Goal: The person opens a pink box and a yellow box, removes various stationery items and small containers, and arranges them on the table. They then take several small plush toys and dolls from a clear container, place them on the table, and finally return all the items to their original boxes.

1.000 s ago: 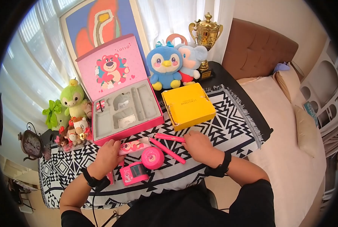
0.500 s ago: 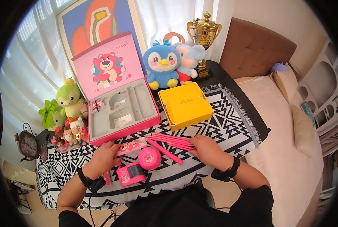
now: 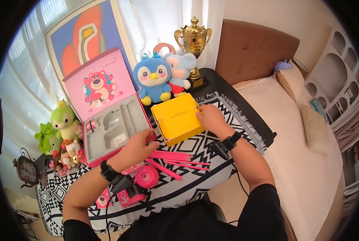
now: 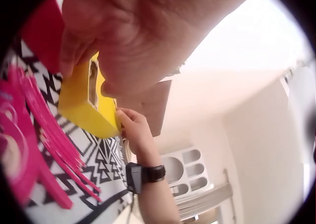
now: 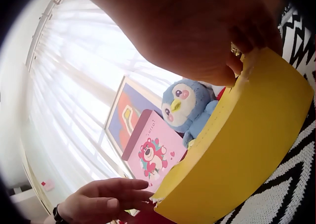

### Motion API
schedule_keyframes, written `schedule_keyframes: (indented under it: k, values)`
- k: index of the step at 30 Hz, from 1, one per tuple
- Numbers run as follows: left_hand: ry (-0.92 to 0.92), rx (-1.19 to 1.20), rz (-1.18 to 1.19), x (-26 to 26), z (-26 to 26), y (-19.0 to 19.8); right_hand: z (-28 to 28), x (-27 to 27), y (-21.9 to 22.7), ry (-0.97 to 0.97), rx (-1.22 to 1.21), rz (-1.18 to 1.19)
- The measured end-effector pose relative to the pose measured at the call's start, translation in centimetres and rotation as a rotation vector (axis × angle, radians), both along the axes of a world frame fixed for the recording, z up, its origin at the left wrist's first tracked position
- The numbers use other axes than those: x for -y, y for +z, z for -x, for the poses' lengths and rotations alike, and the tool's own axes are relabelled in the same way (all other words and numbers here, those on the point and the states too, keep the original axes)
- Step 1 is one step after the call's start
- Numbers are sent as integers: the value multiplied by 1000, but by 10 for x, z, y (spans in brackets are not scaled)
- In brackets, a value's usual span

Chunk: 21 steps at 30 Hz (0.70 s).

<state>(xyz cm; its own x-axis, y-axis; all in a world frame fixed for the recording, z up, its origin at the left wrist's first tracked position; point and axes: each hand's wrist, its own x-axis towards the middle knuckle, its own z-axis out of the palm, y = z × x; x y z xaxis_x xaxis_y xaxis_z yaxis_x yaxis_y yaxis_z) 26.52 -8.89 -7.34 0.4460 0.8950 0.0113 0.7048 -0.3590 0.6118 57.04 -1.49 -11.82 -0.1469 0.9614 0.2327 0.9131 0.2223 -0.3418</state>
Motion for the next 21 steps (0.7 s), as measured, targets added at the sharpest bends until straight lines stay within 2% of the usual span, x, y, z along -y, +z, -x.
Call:
schedule_keyframes:
  k: [2, 3, 4, 6, 7, 10, 12, 15, 19, 21]
  values:
    - [159, 176, 224, -7, -17, -5, -2, -9, -1, -88, -168, 93]
    - [131, 208, 289, -17, -21, -16, -5, -15, -5, -70, -212, 14]
    - [126, 204, 290, -23, -24, -28, -8, -20, -7, -76, -216, 14]
    - [134, 410, 306, -29, -34, -39, -9, -26, -6, -37, -177, 105]
    - [132, 407, 307, -31, -37, -45, -8, -25, -5, -39, -180, 105]
    - [249, 517, 401, -36, -47, -43, -4, -20, 0, -55, -120, 81]
    - [443, 588, 510, -43, -55, -40, -2, -17, 3, -63, -109, 97]
    - [516, 566, 572, -49, -63, -29, -10, -19, -6, -59, -115, 54]
    - [436, 480, 456, -51, -70, -31, -18, -6, -1, -54, -157, 94]
    - [236, 133, 4, -60, -71, -41, -22, -1, -3, -25, -147, 88]
